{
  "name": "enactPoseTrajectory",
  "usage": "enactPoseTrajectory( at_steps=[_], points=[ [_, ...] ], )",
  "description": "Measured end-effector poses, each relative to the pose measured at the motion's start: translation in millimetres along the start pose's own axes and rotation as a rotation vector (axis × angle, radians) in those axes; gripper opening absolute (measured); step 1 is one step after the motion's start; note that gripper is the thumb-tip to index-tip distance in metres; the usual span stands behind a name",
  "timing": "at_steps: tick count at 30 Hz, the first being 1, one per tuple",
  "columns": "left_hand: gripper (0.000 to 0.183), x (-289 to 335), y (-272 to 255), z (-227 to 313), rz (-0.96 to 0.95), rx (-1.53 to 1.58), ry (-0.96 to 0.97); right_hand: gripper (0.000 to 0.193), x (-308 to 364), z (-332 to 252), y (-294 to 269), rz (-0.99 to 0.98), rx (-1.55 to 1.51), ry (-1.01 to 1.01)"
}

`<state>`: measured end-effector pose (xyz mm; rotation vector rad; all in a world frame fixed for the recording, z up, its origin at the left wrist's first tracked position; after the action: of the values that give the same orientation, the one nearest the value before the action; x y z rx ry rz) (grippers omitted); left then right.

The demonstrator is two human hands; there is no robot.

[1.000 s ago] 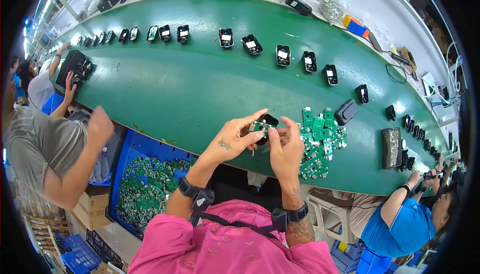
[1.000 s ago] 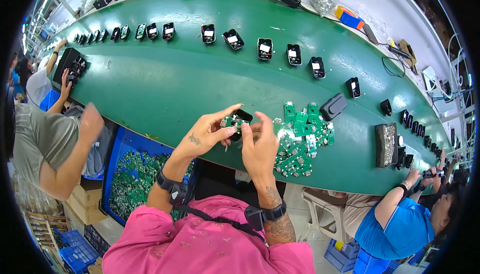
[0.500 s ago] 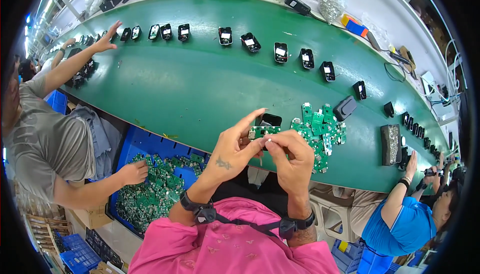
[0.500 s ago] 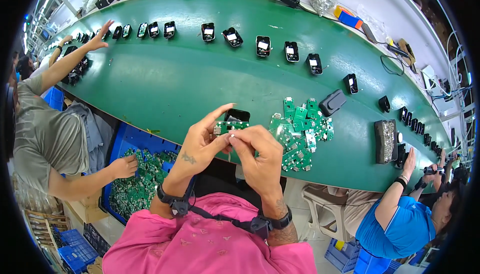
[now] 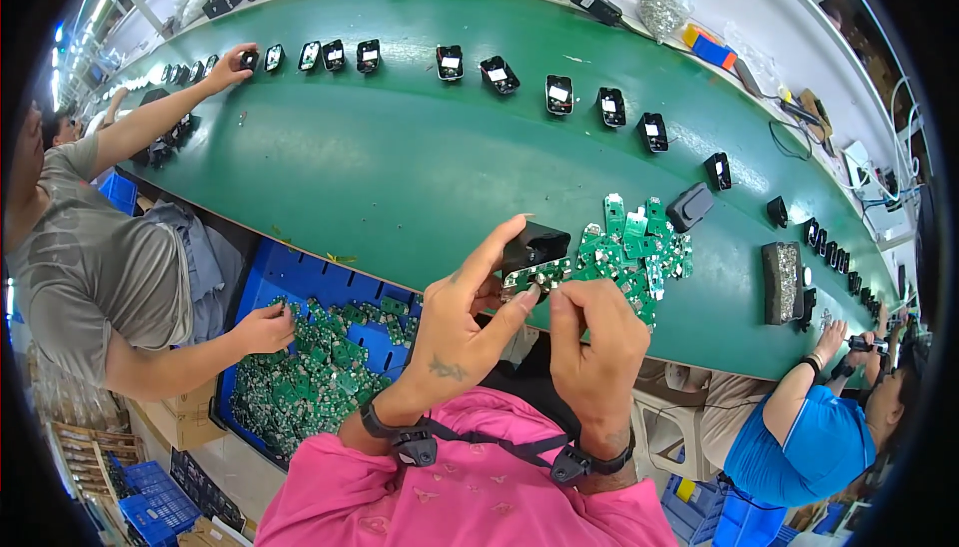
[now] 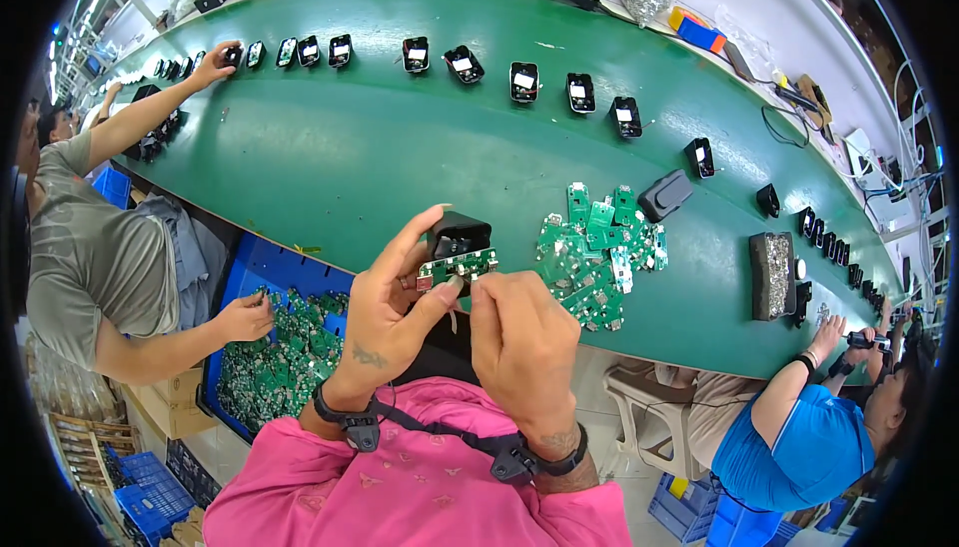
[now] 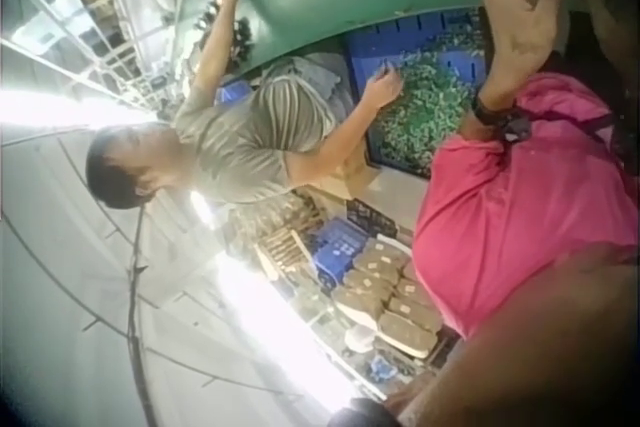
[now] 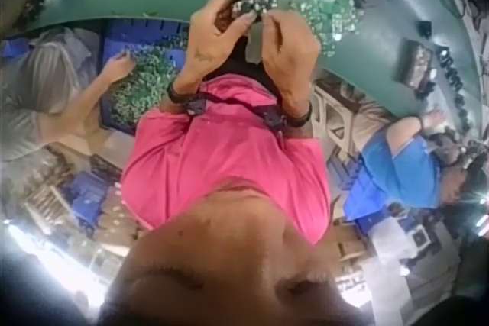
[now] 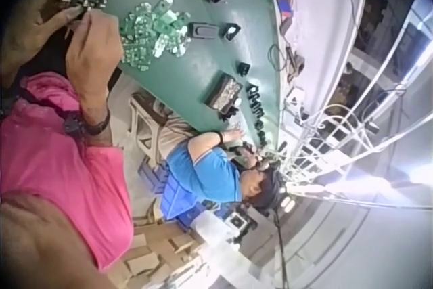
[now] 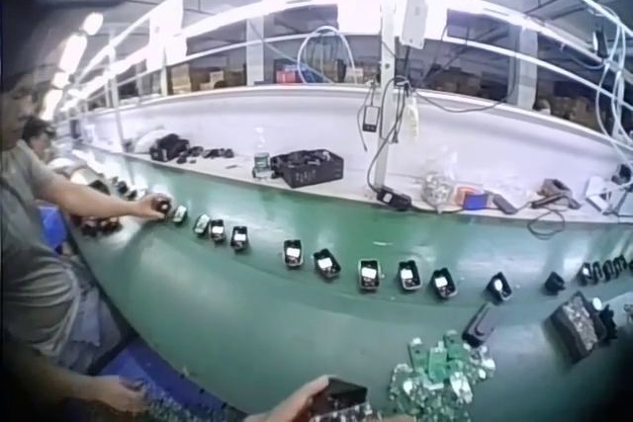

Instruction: Assembling circuit boards into plastic enclosures at a factory workbench.

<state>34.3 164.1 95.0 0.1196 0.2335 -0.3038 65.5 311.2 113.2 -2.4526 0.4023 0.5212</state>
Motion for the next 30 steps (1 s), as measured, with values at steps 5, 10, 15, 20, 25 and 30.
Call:
enactPoseTrajectory(
  at_steps=[5,10,15,20,25,30],
  points=[
    [0.06,3.3,3.6,8.6,0.0,-0.262,0.152,0.005,-3.3,-8.4,-6.5,-0.081,0.054,0.006],
    [0.06,1.0,6.5,19.1,0.011,-0.591,0.401,0.005,-4.2,-11.1,-11.9,-0.122,0.071,-0.024],
    [0.062,3.7,7.2,18.9,-0.012,-0.52,0.338,0.002,-5.2,-14.2,-17.2,-0.2,0.051,0.022],
    [0.062,6.7,8.5,20.6,-0.012,-0.478,0.242,0.002,-2.4,-13.2,-20.1,-0.201,0.042,0.055],
    [0.06,4.4,10.7,24.3,-0.061,-0.493,0.299,0.002,-2.0,-14.3,-23.1,-0.212,0.044,0.063],
    [0.057,4.8,13.0,21.2,-0.087,-0.616,0.418,0.002,-2.2,-12.6,-27.0,-0.281,0.097,0.074]
  ],
)
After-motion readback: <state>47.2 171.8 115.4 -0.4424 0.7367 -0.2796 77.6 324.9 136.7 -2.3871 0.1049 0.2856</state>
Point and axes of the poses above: each hand's wrist, its own x-axis away from the middle knuckle, its own y-axis out of the palm, z = x × y, the point moved 2 cm from there along -x, towards the middle knuckle, and after that the axes turned 9 degrees about y, right-handed, at the moved point
